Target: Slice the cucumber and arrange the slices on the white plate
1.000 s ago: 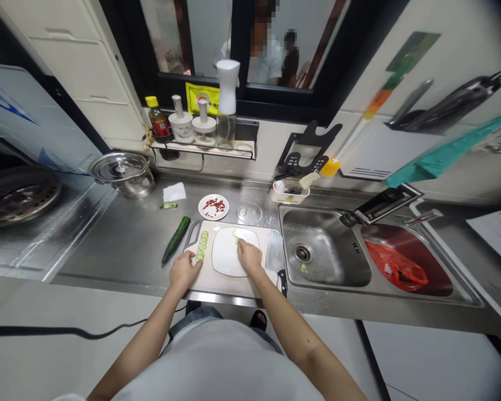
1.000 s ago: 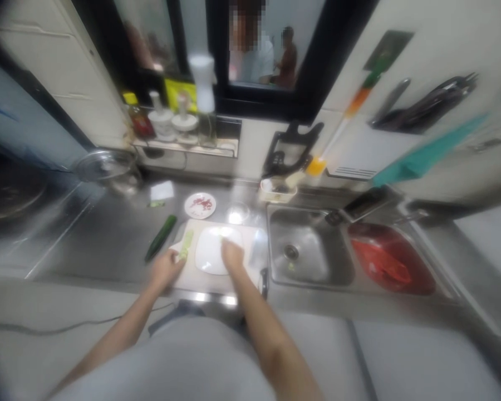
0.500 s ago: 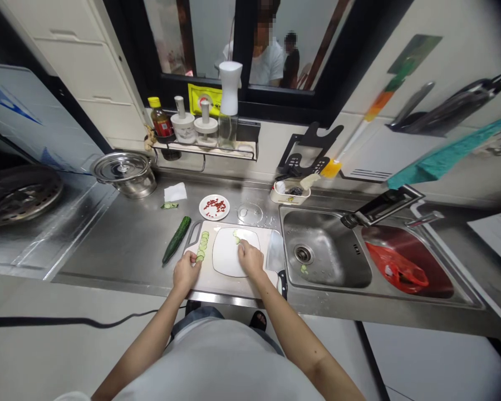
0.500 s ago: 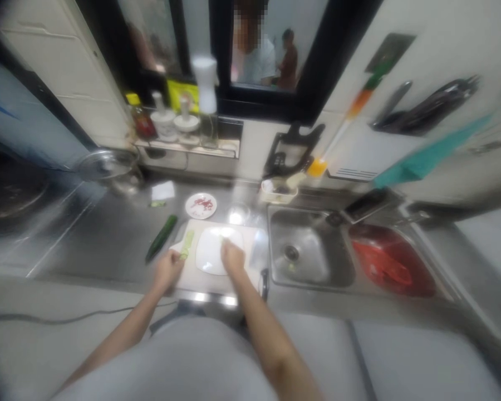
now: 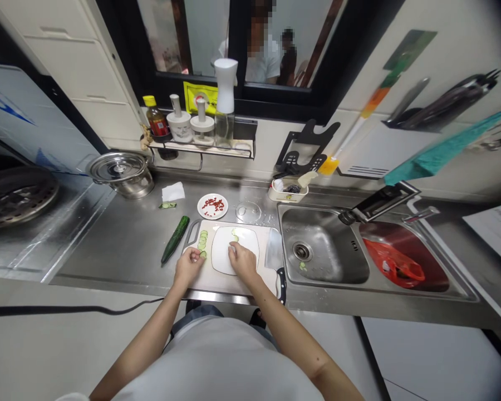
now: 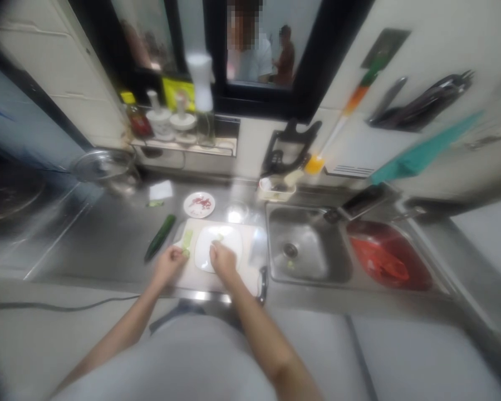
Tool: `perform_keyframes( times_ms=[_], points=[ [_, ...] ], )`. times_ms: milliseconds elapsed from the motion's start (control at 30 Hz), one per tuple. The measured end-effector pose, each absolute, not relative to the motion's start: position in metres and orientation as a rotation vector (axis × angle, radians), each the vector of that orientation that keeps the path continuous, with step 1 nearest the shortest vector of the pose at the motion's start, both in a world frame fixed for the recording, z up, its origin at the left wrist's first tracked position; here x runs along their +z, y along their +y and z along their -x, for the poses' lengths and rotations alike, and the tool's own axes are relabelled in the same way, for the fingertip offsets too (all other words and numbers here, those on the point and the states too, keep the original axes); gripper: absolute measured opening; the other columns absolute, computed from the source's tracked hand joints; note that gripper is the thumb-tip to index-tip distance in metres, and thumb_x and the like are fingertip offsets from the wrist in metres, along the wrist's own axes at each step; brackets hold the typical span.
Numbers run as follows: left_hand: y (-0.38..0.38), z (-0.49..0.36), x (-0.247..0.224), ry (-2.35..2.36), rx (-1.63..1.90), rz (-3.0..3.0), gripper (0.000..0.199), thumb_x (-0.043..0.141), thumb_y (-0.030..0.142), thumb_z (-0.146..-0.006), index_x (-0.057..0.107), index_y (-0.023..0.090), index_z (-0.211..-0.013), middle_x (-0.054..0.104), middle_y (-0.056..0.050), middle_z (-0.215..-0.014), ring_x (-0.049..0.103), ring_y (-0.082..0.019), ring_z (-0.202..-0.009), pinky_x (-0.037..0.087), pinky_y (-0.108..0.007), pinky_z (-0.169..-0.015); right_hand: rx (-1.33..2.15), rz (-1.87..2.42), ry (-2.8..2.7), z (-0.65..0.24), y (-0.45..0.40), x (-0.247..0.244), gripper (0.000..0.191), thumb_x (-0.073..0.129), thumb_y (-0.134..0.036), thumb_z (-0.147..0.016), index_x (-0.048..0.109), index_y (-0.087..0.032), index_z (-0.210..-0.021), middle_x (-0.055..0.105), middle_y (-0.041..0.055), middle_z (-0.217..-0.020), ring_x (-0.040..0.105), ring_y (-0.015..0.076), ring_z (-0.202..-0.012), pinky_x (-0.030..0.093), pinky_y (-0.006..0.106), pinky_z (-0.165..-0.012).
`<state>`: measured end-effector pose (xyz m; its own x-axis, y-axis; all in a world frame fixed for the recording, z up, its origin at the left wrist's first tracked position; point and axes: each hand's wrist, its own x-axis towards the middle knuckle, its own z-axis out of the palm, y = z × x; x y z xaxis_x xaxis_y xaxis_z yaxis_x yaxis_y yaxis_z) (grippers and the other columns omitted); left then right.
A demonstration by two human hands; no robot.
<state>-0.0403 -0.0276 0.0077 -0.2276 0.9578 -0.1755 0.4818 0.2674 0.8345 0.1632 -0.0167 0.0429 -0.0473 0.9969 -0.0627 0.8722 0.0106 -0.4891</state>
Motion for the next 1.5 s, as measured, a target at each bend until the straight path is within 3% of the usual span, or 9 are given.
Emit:
perform_keyframes(
  times_ms=[167,367,567,667,833,1033,1200,1500],
  points=[
    [-0.024,0.023,0.026,1.654,0.956,-1.274,0.024,0.067,0.037,-0.066,0.055,0.019,-0.077,0.055,0.004,-0.063,0.048,-0.010,-0.055,0.038,-0.021,-0.057,0.632,1.769,-1.936,-0.160,-0.021,0.046,0.032,0.045,-0.031,-0.093,0.065,-0.021,-0.116,0.070,0.0040,-0.085,0.062,0.0175,-0.084,0.042,0.025,-0.079],
    [-0.019,0.003,0.044,1.390,0.932,-1.309,0.025,0.069,0.038,-0.068,0.057,0.018,-0.077,0.055,0.003,-0.064,0.050,-0.010,-0.059,0.039,-0.021,-0.058,0.781,1.458,-1.920,-0.163,-0.013,0.047,0.025,0.053,-0.027,-0.088,0.065,-0.019,-0.109,0.065,0.0059,-0.096,0.057,0.0184,-0.094,0.042,0.031,-0.087],
    [-0.012,-0.009,0.053,1.306,0.971,-1.286,0.027,0.072,0.038,-0.066,0.059,0.017,-0.076,0.059,0.001,-0.069,0.054,-0.011,-0.065,0.041,-0.022,-0.061,0.888,1.339,-1.865,-0.164,-0.005,0.049,0.015,0.052,-0.023,-0.087,0.065,-0.020,-0.080,0.064,0.0025,-0.082,0.055,0.0166,-0.084,0.041,0.031,-0.083],
    [-0.011,-0.010,0.056,1.358,0.969,-1.113,0.034,0.076,0.040,-0.061,0.058,0.017,-0.079,0.061,0.001,-0.068,0.054,-0.010,-0.060,0.040,-0.020,-0.057,0.919,1.352,-1.778,-0.167,-0.004,0.051,0.017,0.051,-0.025,-0.087,0.064,-0.020,-0.078,0.064,0.0021,-0.080,0.055,0.0163,-0.083,0.042,0.029,-0.079],
    [-0.010,-0.013,0.060,1.194,0.699,-0.534,0.041,0.063,0.054,-0.075,0.058,0.017,-0.092,0.067,-0.002,-0.072,0.052,-0.007,-0.048,0.030,-0.016,-0.042,0.941,1.341,-1.707,-0.171,-0.001,0.059,0.020,0.050,-0.029,-0.087,0.064,-0.019,-0.079,0.065,0.0026,-0.081,0.056,0.0156,-0.082,0.042,0.027,-0.074],
    [-0.003,-0.017,0.059,0.931,0.632,-0.241,0.022,0.059,0.039,-0.084,0.059,0.017,-0.089,0.066,-0.001,-0.070,0.056,-0.007,-0.049,0.033,-0.015,-0.041,0.928,1.374,-1.701,-0.172,-0.001,0.066,0.019,0.050,-0.028,-0.086,0.066,-0.019,-0.080,0.066,0.0027,-0.084,0.057,0.0156,-0.084,0.042,0.026,-0.074],
    [-0.001,-0.018,0.059,0.903,0.686,-0.198,0.016,0.063,0.027,-0.082,0.061,0.015,-0.092,0.063,-0.001,-0.070,0.055,-0.006,-0.049,0.029,-0.013,-0.038,0.912,1.345,-1.743,-0.174,-0.002,0.070,0.019,0.051,-0.028,-0.086,0.066,-0.019,-0.079,0.066,0.0023,-0.081,0.057,0.0156,-0.083,0.042,0.027,-0.077],
    [0.001,-0.018,0.070,1.016,0.814,-0.472,0.051,0.078,0.022,-0.062,0.060,0.018,-0.110,0.055,0.004,-0.068,0.045,-0.003,-0.050,0.023,-0.013,-0.039,0.895,1.324,-1.779,-0.182,0.002,0.065,0.019,0.051,-0.028,-0.087,0.064,-0.018,-0.077,0.065,0.0021,-0.080,0.055,0.0149,-0.082,0.042,0.027,-0.076]
  ],
)
